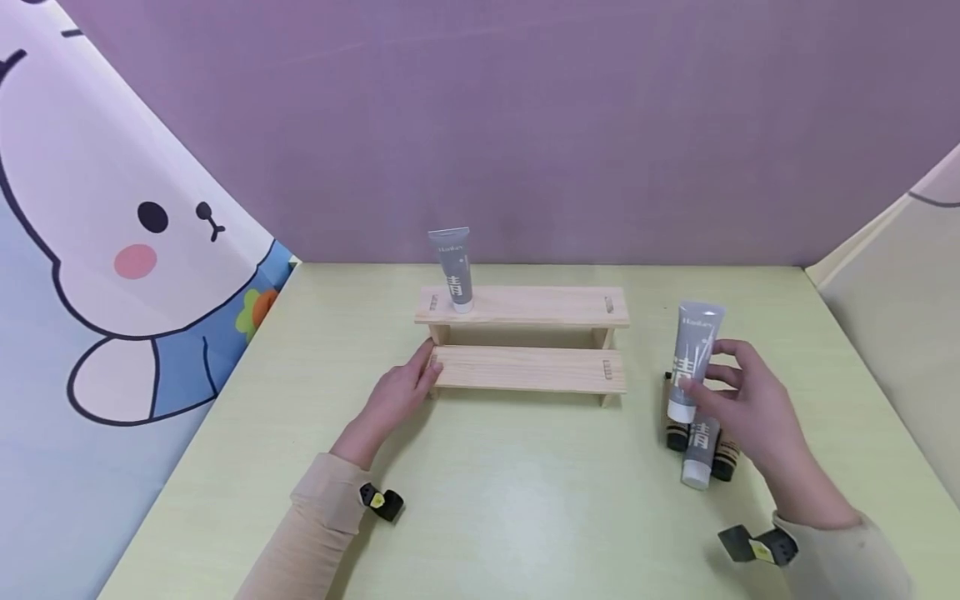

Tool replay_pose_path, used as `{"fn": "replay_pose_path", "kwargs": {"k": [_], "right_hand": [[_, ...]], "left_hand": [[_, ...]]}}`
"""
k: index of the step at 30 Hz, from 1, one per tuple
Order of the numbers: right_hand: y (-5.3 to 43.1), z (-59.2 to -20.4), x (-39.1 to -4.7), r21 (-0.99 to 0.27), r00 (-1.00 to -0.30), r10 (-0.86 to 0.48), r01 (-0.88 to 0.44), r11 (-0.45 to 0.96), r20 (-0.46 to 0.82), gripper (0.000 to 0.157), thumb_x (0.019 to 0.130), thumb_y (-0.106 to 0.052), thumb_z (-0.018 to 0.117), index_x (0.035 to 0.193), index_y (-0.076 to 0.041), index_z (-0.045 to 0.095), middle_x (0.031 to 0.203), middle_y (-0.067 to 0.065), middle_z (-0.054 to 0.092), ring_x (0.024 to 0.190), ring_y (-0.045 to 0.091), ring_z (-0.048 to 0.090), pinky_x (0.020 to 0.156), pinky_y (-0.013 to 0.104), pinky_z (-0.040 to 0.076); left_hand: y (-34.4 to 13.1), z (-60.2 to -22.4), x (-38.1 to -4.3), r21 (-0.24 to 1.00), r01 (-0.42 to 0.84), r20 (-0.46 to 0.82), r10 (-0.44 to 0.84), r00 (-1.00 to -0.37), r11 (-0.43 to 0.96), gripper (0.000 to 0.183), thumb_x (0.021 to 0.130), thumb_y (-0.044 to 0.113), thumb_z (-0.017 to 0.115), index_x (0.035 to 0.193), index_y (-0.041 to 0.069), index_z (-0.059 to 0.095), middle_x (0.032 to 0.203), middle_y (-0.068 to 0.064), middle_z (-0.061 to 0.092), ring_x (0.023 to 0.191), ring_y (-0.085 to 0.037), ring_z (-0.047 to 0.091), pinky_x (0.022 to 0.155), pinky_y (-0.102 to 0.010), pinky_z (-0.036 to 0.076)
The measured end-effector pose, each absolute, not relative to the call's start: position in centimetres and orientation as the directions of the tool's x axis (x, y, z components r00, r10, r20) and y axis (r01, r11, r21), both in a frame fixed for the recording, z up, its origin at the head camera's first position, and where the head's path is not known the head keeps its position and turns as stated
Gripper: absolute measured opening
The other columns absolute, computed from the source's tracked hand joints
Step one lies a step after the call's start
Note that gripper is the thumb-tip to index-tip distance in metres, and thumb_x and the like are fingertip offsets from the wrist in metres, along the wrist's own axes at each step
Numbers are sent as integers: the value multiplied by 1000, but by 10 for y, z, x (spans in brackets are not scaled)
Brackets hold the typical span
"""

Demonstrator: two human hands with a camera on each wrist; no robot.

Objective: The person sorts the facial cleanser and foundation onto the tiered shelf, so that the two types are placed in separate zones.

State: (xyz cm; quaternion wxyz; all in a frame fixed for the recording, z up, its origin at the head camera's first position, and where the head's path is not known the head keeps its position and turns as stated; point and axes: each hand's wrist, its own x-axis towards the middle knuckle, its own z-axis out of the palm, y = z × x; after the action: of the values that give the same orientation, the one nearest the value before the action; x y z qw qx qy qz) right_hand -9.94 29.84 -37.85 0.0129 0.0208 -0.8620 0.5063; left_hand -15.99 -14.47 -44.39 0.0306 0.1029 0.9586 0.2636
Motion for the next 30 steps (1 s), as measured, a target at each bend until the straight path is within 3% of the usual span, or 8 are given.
{"fn": "replay_pose_path", "kwargs": {"k": [2, 4, 7, 9, 11, 18, 27, 30], "right_hand": [[291, -375, -102, -883, -998, -30, -63, 466, 55, 48, 93, -11, 68, 130, -11, 39, 100, -23, 59, 80, 3, 68, 65, 28, 57], [283, -371, -104, -883, -997, -36, -71, 464, 61, 49, 92, -12, 68, 131, -12, 38, 102, -21, 60, 82, 1, 67, 65, 26, 56], [271, -365, -107, -867, -997, -47, -77, 492, 62, 58, 93, -17, 69, 137, -4, 34, 114, 4, 64, 87, -6, 63, 67, 23, 55], [263, -361, -110, -858, -996, -56, -84, 507, 65, 62, 93, -20, 68, 139, -1, 32, 122, 22, 60, 88, -9, 60, 67, 23, 55], [255, -358, -113, -850, -995, -68, -93, 518, 68, 64, 93, -22, 68, 141, 0, 31, 127, 32, 54, 88, -10, 59, 68, 21, 55], [233, -346, -125, -849, -991, -91, -129, 513, 95, 62, 92, -26, 69, 139, -3, 35, 126, 28, 59, 87, -3, 64, 71, 18, 53], [200, -334, -148, -865, -980, -109, -199, 461, 167, 58, 92, -20, 70, 136, -4, 38, 124, 24, 61, 85, 4, 67, 73, 17, 51], [187, -330, -156, -865, -974, -119, -226, 448, 193, 56, 91, -17, 70, 136, -4, 38, 124, 22, 62, 88, 14, 69, 73, 17, 52]], "left_hand": [[-145, -444, -160, 509, 175, -14, 211, -977, 843, 57, 106, 41, 36, 153, 10, 29, 97, -21, 69, 85, -37, 67, 77, -50, 52], [-145, -444, -159, 510, 168, -21, 207, -978, 844, 58, 106, 42, 35, 154, 10, 28, 95, -19, 69, 84, -36, 67, 77, -50, 52], [-145, -446, -160, 507, 169, -15, 205, -979, 845, 58, 106, 43, 35, 154, 11, 28, 96, -19, 69, 85, -36, 67, 78, -50, 52], [-146, -446, -160, 506, 172, -9, 205, -979, 845, 58, 106, 43, 35, 154, 10, 29, 95, -19, 69, 84, -35, 67, 77, -49, 52], [-146, -447, -160, 504, 176, -3, 205, -979, 846, 58, 106, 43, 35, 154, 10, 29, 95, -19, 69, 82, -35, 67, 75, -49, 52], [-145, -446, -160, 506, 189, 7, 216, -976, 842, 58, 106, 41, 36, 153, 9, 30, 88, -17, 69, 80, -34, 67, 74, -49, 52], [-145, -444, -159, 503, 171, -9, 202, -979, 848, 58, 106, 42, 37, 153, 10, 30, 97, -21, 69, 85, -37, 67, 76, -50, 52], [-145, -443, -159, 506, 169, -13, 203, -979, 846, 58, 106, 42, 36, 153, 9, 30, 98, -22, 69, 86, -38, 67, 76, -50, 52]]}}
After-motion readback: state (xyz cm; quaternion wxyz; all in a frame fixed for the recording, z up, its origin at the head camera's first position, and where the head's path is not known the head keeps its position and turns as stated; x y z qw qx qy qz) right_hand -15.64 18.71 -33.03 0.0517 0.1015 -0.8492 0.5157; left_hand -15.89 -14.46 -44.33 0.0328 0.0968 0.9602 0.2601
